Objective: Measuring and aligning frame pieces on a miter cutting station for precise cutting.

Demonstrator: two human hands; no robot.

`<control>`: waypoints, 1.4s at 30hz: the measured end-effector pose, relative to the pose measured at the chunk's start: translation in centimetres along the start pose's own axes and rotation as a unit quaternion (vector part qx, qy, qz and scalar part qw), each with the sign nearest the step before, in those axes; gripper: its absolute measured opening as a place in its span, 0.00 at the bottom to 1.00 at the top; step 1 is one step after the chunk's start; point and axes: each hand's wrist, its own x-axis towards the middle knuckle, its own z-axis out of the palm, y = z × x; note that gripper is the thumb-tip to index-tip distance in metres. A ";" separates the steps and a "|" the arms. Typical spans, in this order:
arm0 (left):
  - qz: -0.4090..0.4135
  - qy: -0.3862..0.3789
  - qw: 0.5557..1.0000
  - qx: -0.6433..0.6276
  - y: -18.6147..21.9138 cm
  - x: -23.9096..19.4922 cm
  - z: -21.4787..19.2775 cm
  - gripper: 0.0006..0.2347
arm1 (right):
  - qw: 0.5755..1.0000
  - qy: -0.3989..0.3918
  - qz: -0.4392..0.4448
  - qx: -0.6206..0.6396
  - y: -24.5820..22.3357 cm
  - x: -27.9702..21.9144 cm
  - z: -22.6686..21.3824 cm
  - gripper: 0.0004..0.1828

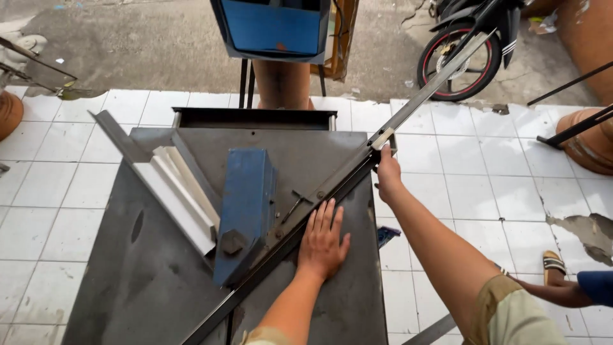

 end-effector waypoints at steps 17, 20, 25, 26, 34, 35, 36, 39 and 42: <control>0.039 0.009 0.999 0.032 0.1 -0.2 2.4 0.31 | 0.995 0.082 -0.048 -0.004 4.8 0.6 -3.2 0.41; 0.051 0.017 0.997 0.048 0.1 -0.2 2.7 0.29 | 0.976 0.155 -0.129 -0.081 8.1 -9.2 -2.6 0.30; 0.093 0.102 0.990 0.022 0.3 -4.0 -0.6 0.22 | 0.971 0.112 -0.150 -0.151 15.7 -21.3 -1.2 0.19; 0.072 0.086 0.991 -0.076 0.4 -6.1 -2.9 0.16 | 0.970 0.090 -0.149 -0.170 16.9 -23.1 -0.6 0.16; -0.193 0.118 0.974 0.029 -10.9 -28.9 -20.6 0.12 | 0.860 -0.102 -0.308 -0.393 21.3 -30.2 6.5 0.24; -0.280 0.053 0.958 0.018 -13.0 -31.5 -20.9 0.21 | 0.838 -0.103 -0.300 -0.444 21.3 -30.4 7.5 0.31; -0.364 -0.012 0.931 0.009 -15.0 -34.1 -21.1 0.31 | 0.813 -0.105 -0.290 -0.494 21.5 -30.5 8.4 0.39; -0.321 -0.064 0.944 -0.039 -18.0 -35.6 -21.8 0.14 | 0.824 -0.093 -0.159 -0.536 20.1 -30.4 11.2 0.40; -0.325 -0.107 0.937 -0.071 -19.4 -35.6 -19.6 0.14 | 0.824 0.039 -0.287 -0.488 26.8 -26.1 11.4 0.35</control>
